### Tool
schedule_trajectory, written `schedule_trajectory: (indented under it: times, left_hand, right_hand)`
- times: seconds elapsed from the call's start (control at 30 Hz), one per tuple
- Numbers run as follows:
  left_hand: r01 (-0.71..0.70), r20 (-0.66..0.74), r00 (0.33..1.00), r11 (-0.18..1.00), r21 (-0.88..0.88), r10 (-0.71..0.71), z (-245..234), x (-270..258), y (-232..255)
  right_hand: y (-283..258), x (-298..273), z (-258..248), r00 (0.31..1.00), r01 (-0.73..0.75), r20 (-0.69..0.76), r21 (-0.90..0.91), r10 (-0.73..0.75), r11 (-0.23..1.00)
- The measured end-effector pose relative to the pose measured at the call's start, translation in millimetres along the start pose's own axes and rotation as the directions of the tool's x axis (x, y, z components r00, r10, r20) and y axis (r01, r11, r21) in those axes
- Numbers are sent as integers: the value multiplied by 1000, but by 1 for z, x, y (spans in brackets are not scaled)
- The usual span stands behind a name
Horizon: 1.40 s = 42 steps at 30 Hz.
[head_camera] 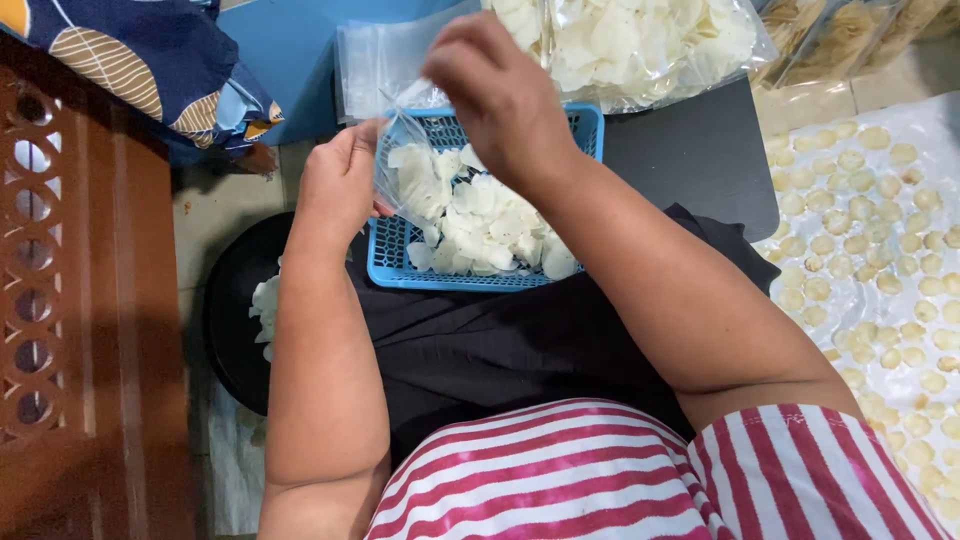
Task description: Packaging white chips into clear plastic bags from a basket and bowl
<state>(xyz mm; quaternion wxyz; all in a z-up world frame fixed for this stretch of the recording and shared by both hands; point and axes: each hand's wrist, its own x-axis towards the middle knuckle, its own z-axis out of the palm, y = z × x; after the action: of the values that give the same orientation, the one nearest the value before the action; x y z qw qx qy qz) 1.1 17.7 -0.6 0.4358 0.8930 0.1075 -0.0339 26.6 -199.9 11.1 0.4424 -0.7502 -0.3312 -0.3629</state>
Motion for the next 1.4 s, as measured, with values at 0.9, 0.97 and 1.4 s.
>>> schedule_trajectory:
  times: [0.9,0.97,1.4]
  left_hand:
    - [51,-14,999,951,306,-49,7,-15,33]
    - [51,-3,999,960,274,-52,6,-16,33]
    - [-55,39,998,989,135,50,4,1,24]
  right_hand:
    - [81,-56,46,507,-124,670,-566,542,815]
    - [76,-67,55,388,-45,736,-586,554,809]
    - [111,-145,110,423,104,729,-629,538,771]
